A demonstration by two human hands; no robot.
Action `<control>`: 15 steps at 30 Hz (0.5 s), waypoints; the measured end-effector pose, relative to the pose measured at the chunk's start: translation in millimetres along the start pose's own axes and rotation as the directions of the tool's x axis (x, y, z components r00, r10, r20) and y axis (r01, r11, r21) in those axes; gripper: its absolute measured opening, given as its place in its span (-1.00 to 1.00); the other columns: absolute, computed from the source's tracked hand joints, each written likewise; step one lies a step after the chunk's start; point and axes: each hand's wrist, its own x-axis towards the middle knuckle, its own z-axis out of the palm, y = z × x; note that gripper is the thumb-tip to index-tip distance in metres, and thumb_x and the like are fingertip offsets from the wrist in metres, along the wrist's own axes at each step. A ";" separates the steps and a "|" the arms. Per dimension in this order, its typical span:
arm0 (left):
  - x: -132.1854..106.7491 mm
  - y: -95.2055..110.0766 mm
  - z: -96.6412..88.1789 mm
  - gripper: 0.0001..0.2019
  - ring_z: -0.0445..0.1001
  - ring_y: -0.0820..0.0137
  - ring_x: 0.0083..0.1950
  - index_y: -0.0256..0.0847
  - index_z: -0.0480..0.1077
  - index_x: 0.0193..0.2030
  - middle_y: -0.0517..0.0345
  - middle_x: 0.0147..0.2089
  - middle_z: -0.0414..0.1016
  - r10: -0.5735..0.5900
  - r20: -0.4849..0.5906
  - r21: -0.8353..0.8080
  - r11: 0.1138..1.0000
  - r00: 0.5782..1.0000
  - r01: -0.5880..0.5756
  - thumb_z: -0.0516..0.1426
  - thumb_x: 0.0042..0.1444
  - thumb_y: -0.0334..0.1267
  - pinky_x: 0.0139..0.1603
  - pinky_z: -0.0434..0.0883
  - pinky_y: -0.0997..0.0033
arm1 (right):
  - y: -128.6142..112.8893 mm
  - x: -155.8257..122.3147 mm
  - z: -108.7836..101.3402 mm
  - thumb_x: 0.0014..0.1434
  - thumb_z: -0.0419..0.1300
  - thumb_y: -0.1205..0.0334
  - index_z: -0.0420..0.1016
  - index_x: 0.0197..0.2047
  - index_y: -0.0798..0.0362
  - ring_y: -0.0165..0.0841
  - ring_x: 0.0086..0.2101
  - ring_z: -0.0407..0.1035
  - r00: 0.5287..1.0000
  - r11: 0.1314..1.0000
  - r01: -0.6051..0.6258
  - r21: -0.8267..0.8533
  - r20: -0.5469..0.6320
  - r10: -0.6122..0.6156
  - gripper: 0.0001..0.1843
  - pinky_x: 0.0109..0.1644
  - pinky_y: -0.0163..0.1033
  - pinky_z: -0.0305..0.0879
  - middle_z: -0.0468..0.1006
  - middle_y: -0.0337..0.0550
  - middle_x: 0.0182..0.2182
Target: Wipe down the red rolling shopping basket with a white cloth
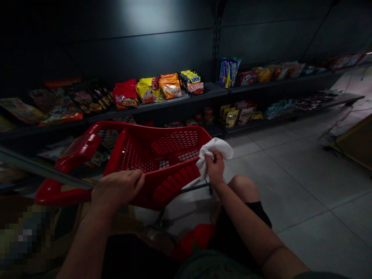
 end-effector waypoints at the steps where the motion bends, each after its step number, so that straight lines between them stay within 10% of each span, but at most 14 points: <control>1: -1.5 -1.8 0.9 -0.62 0.52 0.23 -0.40 -0.10 0.49 -0.30 0.03 -0.34 0.62 0.000 0.005 0.000 1.000 1.000 0.000 -0.09 0.29 -0.05 -0.43 0.16 0.33 | 8.8 8.8 -8.4 0.08 0.26 0.05 0.48 -0.13 0.03 -0.32 -0.16 0.33 0.998 1.000 -0.005 -0.006 -0.063 0.004 -0.68 0.04 -0.20 0.25 0.49 -0.17 -0.17; 7: -5.3 -7.5 1.3 -0.63 0.52 0.22 -0.41 -0.08 0.53 -0.23 0.02 -0.38 0.62 0.010 0.008 -0.034 0.999 1.000 -0.010 -0.07 0.27 -0.05 -0.43 0.18 0.33 | 65.8 -13.0 -23.0 0.00 0.21 0.03 0.40 -0.20 0.06 -0.36 -0.35 0.37 0.891 0.870 -0.423 0.252 -0.062 0.451 -0.66 -0.23 -0.25 0.33 0.53 -0.22 -0.36; 15: -12.3 -10.9 -2.2 -0.65 0.53 0.18 -0.41 -0.07 0.53 -0.27 0.02 -0.31 0.64 0.035 -0.013 -0.044 0.998 0.999 -0.035 -0.06 0.27 -0.08 -0.43 0.19 0.30 | 43.9 6.7 -27.1 0.07 0.16 -0.02 0.38 -0.29 0.02 -0.41 -0.46 0.31 0.897 0.855 -0.426 0.296 0.013 0.442 -0.72 -0.37 -0.32 0.28 0.45 -0.31 -0.47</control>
